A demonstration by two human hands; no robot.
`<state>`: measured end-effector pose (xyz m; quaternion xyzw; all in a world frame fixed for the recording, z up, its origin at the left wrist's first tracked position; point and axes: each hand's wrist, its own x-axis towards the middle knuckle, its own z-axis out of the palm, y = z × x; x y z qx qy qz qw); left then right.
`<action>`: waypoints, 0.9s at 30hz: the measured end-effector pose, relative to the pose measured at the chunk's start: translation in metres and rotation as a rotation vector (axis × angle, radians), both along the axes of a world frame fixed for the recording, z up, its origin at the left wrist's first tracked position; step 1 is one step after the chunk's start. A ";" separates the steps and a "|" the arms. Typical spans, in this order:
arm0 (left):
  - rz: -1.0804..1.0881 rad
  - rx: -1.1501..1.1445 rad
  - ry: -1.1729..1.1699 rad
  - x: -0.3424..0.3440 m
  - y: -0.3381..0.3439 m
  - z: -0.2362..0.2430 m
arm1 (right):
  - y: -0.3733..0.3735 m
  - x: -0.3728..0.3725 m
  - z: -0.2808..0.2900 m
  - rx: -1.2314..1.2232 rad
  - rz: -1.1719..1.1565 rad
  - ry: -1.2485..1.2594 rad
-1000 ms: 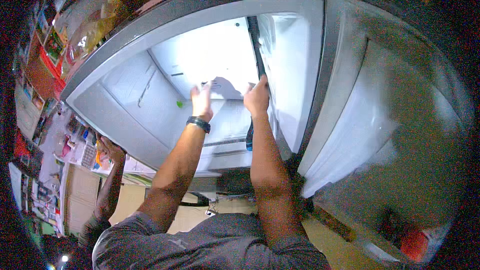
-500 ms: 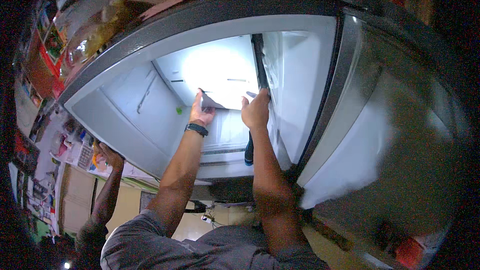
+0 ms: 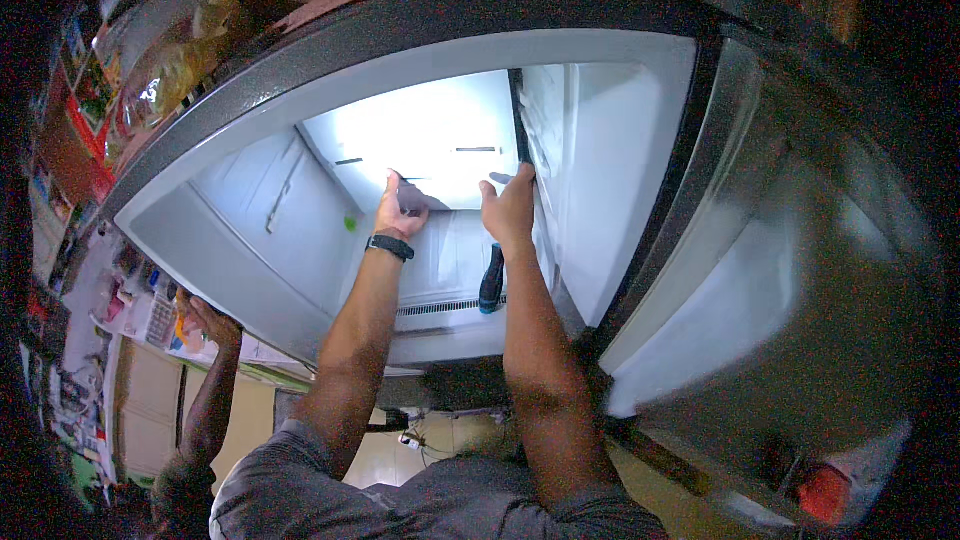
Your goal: The person repairs a refrigerator by using a hair dryer to defrost the interior component, then removes the back panel by hand and with a screwdriver to access and work on the internal wiring and coils before reassembling the panel.
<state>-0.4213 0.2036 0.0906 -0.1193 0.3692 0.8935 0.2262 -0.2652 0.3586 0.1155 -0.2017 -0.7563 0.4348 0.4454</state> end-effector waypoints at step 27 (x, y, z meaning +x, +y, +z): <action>0.581 -1.023 1.180 0.037 -0.052 0.084 | 0.000 0.019 0.008 -0.005 0.028 -0.182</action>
